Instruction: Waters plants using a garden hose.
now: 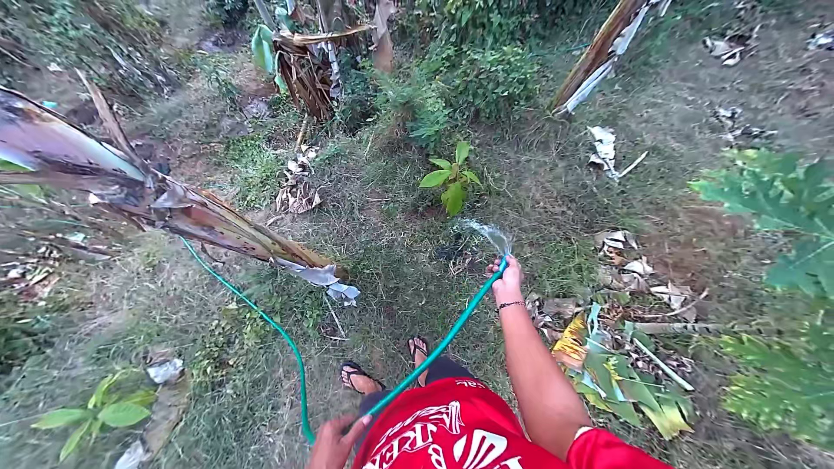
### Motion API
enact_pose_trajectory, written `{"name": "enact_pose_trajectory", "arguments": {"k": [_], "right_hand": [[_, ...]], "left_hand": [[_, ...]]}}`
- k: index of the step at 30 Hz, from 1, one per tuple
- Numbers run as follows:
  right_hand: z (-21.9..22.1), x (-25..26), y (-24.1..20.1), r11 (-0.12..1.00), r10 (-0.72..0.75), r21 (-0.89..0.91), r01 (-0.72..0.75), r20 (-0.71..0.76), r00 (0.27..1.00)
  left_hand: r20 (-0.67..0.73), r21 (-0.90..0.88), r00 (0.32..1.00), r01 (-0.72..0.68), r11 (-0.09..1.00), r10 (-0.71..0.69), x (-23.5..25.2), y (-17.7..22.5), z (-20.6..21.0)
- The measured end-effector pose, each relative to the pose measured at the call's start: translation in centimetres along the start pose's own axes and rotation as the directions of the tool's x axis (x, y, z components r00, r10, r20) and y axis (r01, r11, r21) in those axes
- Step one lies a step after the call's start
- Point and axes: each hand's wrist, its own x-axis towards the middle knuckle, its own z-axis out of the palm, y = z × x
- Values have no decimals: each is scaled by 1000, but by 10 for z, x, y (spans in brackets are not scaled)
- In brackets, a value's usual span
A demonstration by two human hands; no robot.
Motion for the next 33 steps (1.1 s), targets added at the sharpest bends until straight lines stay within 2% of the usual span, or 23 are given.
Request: {"name": "enact_pose_trajectory", "arguments": {"k": [33], "right_hand": [[42, -5, -22, 998, -58, 29, 56, 81, 995]], "left_hand": [[-12, -49, 1000, -1, 999, 0, 16, 10, 4]]}}
